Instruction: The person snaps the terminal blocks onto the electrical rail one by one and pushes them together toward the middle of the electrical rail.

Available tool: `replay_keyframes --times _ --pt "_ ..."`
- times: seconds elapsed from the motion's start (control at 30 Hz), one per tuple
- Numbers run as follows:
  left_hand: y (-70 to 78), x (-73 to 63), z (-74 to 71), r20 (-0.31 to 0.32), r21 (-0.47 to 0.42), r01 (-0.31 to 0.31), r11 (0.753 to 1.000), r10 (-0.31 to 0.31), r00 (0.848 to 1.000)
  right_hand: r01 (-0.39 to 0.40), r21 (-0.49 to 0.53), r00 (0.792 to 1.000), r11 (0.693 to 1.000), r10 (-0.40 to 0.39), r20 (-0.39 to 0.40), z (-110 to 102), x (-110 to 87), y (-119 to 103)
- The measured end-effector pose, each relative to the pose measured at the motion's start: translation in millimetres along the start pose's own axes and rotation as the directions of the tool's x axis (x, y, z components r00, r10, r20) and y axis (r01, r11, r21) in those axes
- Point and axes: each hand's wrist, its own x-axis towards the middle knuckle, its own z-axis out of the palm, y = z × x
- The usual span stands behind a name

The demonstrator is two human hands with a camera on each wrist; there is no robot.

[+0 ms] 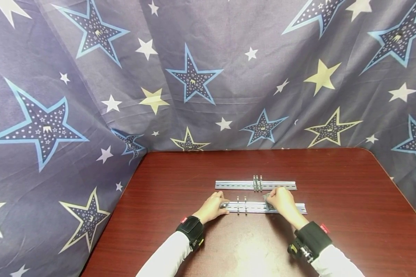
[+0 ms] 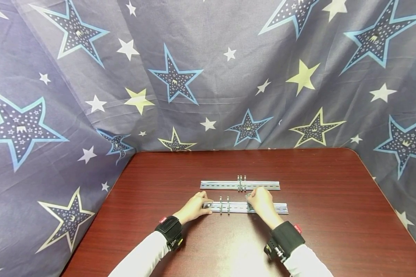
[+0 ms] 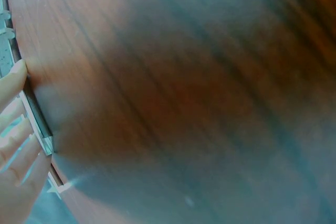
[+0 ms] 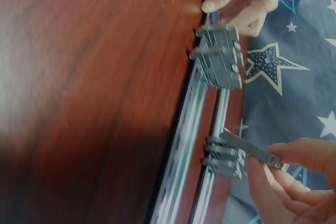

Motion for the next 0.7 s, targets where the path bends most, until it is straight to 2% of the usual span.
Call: replay_keyframes --times 0.2,0.7 --pt "0.2 -0.3 -1.0 -0.003 0.000 -0.002 1.000 0.002 1.000 -0.033 0.028 0.999 0.999 0.033 0.010 14 -1.4 -5" --pt "0.9 -0.6 -1.7 -0.002 -0.004 -0.002 1.000 0.002 1.000 -0.022 0.047 1.000 0.999 0.023 -0.007 35 -6.4 -8"
